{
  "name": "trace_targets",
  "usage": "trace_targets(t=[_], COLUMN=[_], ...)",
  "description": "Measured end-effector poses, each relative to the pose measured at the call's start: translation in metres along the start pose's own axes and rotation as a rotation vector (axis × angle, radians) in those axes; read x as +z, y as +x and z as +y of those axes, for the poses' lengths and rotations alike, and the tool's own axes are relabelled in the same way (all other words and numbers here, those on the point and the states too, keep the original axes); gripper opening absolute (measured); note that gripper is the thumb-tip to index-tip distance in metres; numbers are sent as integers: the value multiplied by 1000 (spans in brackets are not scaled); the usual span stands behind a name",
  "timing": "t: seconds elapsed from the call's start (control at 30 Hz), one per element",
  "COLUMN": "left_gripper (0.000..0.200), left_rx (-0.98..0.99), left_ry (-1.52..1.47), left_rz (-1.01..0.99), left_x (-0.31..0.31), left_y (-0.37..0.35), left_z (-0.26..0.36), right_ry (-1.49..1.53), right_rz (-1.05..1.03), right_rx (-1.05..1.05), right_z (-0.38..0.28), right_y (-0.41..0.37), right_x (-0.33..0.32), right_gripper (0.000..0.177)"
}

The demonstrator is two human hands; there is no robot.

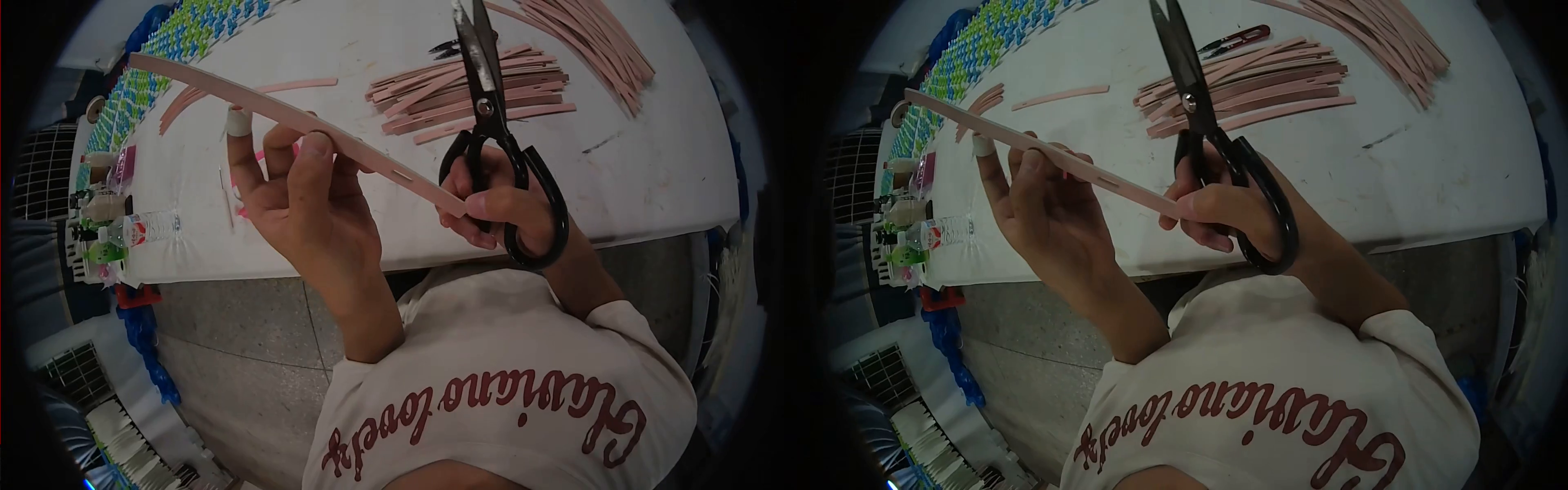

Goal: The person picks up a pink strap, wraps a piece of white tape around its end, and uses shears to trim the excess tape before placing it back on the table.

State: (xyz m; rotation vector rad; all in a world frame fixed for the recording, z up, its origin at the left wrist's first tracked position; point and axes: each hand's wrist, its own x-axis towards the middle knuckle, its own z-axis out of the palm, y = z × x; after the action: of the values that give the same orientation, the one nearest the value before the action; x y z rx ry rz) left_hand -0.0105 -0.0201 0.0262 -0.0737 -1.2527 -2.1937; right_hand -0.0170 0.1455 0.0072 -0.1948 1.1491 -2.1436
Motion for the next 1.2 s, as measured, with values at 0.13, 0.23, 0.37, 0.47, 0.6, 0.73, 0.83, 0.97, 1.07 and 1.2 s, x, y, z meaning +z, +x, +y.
trace_targets(t=[0.13, 0.23, 0.37, 0.47, 0.6, 0.73, 0.83, 0.97, 1.07, 1.2], left_gripper=[58, 65, 80, 81, 77, 74, 69, 61, 60, 56], left_rx=[-49, -144, -271, -337, -466, -363, -242, -237, -236, -341], left_ry=[-4, -15, -55, -126, -61, -21, -8, 77, -10, -130], left_rz=[12, -116, -394, -467, -410, -487, -559, -582, -533, -397], left_x=[3, 5, 11, 8, 9, 3, 5, 1, -1, 2], left_y=[2, 0, -9, -10, -6, -7, -9, -9, -10, -11], left_z=[-1, -2, -14, -19, -6, -15, -20, -17, -22, -16], right_ry=[-133, -79, -27, -70, -59, -65, -13, 109, 120, 162], right_rz=[84, 112, 148, 153, 156, 187, 178, 135, 102, 54], right_rx=[-77, -80, -141, -119, -131, -158, -134, -78, -113, -127], right_z=[-6, -7, -6, -10, -10, -9, -11, -5, -4, -5], right_y=[0, 0, 1, 2, 2, 2, 3, 3, 3, 0], right_x=[1, 4, 9, 7, 4, 5, 4, 0, 0, -5], right_gripper=[17, 17, 17, 20, 21, 20, 20, 19, 22, 25])
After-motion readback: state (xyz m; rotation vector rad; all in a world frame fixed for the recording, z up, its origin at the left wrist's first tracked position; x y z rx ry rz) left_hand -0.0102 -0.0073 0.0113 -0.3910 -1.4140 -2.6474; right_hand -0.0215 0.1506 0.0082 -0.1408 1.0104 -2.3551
